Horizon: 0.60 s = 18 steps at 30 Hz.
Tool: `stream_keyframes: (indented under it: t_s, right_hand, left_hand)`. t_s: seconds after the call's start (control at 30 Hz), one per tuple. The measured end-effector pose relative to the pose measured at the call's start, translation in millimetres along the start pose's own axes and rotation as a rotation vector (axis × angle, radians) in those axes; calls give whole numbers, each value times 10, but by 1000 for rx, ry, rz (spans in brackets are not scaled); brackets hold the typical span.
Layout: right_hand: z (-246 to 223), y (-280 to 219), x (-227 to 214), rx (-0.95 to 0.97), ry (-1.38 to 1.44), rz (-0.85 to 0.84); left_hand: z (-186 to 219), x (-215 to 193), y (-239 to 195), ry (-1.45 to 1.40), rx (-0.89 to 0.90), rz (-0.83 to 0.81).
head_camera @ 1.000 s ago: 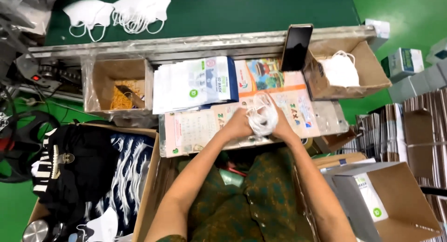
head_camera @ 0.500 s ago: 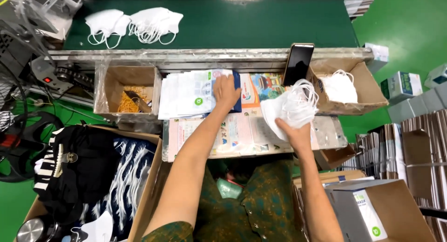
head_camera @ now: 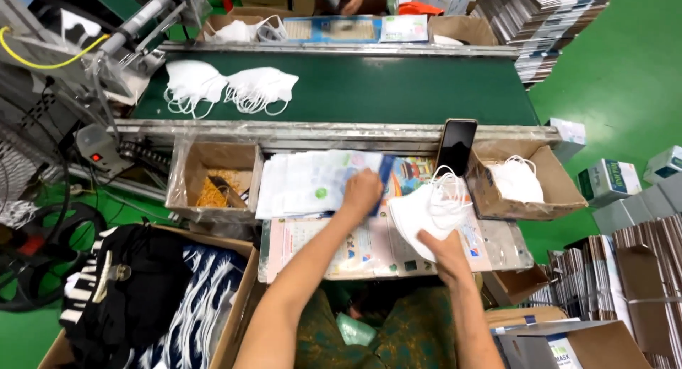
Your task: Sorting face masks into plastic bags and sealing cardboard boxes with industrial tape on an assembly line.
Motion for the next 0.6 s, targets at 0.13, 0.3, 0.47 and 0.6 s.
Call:
stream_keyframes:
  t_s: [0.13,0.3,0.47,0.6]
  right_hand:
    - [536,197,135,113,351,224]
    - [-40,214,214,-292,-465,118]
    - [-1509,86,996,-834,-1108,-113]
    - [-1296,192,793,-840,-1037,-292]
  left_hand:
    - [750,-603,-471,-177,212,7]
    - [744,-1241,-380,-372,43,76]
    - [820,-1265,-406,-546,-203,-203]
    - [1029,-1337,-405,-1012,-116,-377]
Point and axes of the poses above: each hand's wrist, its own y-axis towards the middle knuckle, its own x-axis out of the palm, z = x × y, the point moved 7 cm from there along y, towards the middle knuckle, and after that the axes turned 15 degrees about -x, right-handed, at the moved point
